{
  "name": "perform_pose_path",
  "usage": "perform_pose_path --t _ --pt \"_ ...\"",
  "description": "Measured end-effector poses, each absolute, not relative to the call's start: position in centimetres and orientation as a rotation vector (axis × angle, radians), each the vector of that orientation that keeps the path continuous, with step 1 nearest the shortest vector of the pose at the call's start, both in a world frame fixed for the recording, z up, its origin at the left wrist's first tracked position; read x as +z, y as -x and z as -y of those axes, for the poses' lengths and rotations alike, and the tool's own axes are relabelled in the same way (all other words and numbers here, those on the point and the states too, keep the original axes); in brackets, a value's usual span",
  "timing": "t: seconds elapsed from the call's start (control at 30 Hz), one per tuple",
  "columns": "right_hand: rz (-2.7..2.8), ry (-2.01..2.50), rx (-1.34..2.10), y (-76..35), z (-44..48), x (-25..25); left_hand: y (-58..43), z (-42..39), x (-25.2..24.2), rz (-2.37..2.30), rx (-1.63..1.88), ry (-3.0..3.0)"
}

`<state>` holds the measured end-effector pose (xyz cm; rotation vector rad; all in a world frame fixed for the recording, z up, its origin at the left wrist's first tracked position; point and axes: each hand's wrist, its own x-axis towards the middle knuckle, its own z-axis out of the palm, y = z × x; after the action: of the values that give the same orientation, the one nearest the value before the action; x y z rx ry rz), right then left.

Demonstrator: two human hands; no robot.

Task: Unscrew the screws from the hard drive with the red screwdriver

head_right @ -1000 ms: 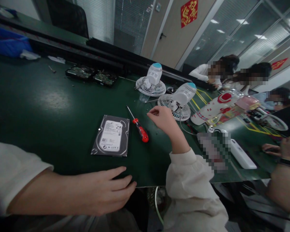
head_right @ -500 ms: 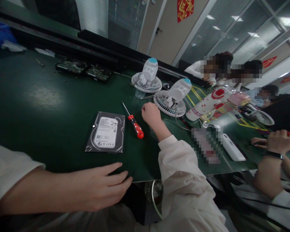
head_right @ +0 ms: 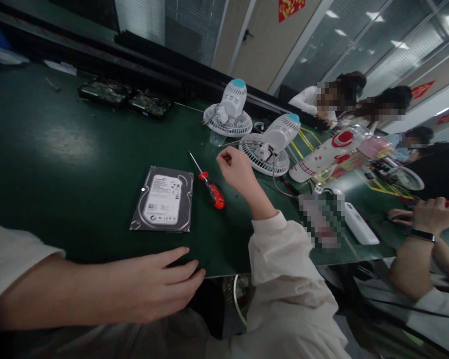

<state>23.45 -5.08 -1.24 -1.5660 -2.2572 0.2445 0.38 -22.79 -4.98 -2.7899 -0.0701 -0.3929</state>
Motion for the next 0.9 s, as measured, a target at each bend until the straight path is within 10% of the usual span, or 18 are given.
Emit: perform_pose_path --t 0.27,0.9 --pt "2.046 1.309 1.149 -20.0 12.2 0.0 -0.4 22.8 -5.1 0.086 -0.394 2.826" --pt "1.945 1.404 1.083 -19.7 12.4 -3.8 -0.4 22.7 -4.9 0.287 -0.461 2.764"
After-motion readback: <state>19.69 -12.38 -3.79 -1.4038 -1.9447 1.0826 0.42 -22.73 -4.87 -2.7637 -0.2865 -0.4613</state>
